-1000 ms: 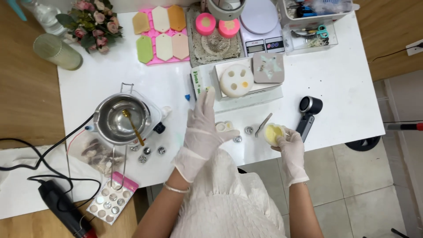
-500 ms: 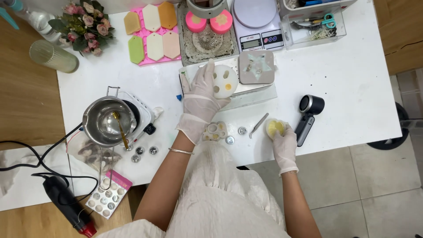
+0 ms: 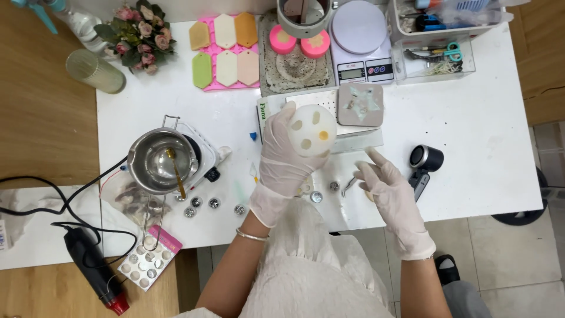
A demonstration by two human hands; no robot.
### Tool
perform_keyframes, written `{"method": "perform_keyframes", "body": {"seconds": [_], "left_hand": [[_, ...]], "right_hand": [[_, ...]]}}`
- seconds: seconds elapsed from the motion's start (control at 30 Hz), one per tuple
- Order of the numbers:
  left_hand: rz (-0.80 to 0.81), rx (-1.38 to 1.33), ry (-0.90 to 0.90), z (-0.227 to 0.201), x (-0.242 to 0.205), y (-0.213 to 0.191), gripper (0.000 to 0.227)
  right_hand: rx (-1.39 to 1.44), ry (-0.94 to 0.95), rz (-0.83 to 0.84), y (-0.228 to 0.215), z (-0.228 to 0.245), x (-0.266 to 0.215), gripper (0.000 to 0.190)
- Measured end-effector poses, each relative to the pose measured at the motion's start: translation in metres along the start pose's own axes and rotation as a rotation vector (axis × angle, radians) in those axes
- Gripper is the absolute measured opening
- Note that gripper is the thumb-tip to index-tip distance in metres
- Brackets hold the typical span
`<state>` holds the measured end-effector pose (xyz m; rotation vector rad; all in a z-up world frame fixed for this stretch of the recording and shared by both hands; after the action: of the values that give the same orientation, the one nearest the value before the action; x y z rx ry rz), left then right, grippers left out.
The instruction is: The recorder is removing small flower-shaped wax pieces and other molded wax items from silicone molds on a workbench.
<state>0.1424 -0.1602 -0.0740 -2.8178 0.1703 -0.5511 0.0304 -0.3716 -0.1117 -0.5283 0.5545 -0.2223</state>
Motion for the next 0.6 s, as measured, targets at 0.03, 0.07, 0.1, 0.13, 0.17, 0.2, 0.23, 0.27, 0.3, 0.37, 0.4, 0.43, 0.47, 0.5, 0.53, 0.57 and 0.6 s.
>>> {"method": "perform_keyframes", "body": {"seconds": [0.03, 0.07, 0.1, 0.13, 0.17, 0.2, 0.23, 0.27, 0.3, 0.37, 0.4, 0.43, 0.47, 0.5, 0.53, 0.57, 0.6], "left_hand": [[-0.009, 0.003, -0.003, -0.010, -0.002, -0.005, 0.103], [-0.030, -0.015, 0.053, -0.026, -0.005, -0.011, 0.104], [-0.050, -0.032, 0.109, -0.042, -0.007, -0.017, 0.106], [-0.056, -0.032, 0.107, -0.051, -0.008, -0.021, 0.106], [-0.076, 0.005, 0.122, -0.061, -0.009, -0.027, 0.108], [-0.098, 0.046, 0.138, -0.072, -0.009, -0.033, 0.110], [-0.106, 0.049, 0.138, -0.075, -0.009, -0.038, 0.110], [-0.076, 0.060, 0.045, -0.071, -0.008, -0.041, 0.107], [-0.046, 0.069, -0.049, -0.066, -0.008, -0.043, 0.105], [-0.099, -0.252, -0.024, -0.056, -0.021, -0.049, 0.101], [-0.137, -0.579, -0.002, -0.051, -0.028, -0.052, 0.098], [-0.131, -0.586, 0.000, -0.044, -0.027, -0.055, 0.098], [-0.143, -0.790, -0.257, -0.015, -0.030, -0.051, 0.093], [-0.151, -0.984, -0.523, 0.012, -0.037, -0.041, 0.088], [-0.135, -0.990, -0.528, 0.010, -0.035, -0.043, 0.088], [-0.054, -0.950, -0.647, 0.014, -0.037, -0.037, 0.075], [0.028, -0.906, -0.764, 0.018, -0.041, -0.032, 0.062]], "right_hand": [[-0.005, -0.006, 0.007, 0.006, 0.024, -0.004, 0.064], [0.207, -0.008, 0.063, 0.016, 0.048, -0.010, 0.061], [0.419, -0.009, 0.120, 0.026, 0.072, -0.016, 0.059], [0.414, -0.010, 0.123, 0.031, 0.074, -0.015, 0.059], [0.588, -0.044, 0.164, 0.038, 0.080, -0.015, 0.051], [0.763, -0.081, 0.209, 0.044, 0.088, -0.014, 0.045], [0.759, -0.085, 0.216, 0.048, 0.085, -0.013, 0.045], [0.769, -0.102, 0.179, 0.048, 0.081, -0.012, 0.039], [0.778, -0.120, 0.143, 0.048, 0.078, -0.010, 0.034], [0.738, -0.110, 0.104, 0.051, 0.074, -0.008, 0.032], [0.701, -0.092, 0.055, 0.049, 0.069, -0.008, 0.030], [0.702, -0.094, 0.045, 0.050, 0.075, -0.011, 0.030], [0.684, -0.117, 0.046, 0.052, 0.083, -0.015, 0.031], [0.666, -0.140, 0.047, 0.054, 0.090, -0.018, 0.032], [0.668, -0.135, 0.031, 0.054, 0.091, -0.021, 0.032], [0.532, -0.134, 0.032, 0.057, 0.094, -0.024, 0.034], [0.396, -0.130, 0.034, 0.060, 0.096, -0.027, 0.037]]}}
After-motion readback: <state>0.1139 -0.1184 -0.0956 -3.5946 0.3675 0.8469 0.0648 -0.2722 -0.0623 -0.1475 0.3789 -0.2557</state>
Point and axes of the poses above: each hand's wrist, its own x-axis towards the middle knuckle, its own y-axis out of the palm, z = x × y, the point moved 9 cm from there along x, towards the middle knuckle, and after that the axes turned 14 degrees about -x, right-handed, at the moved point
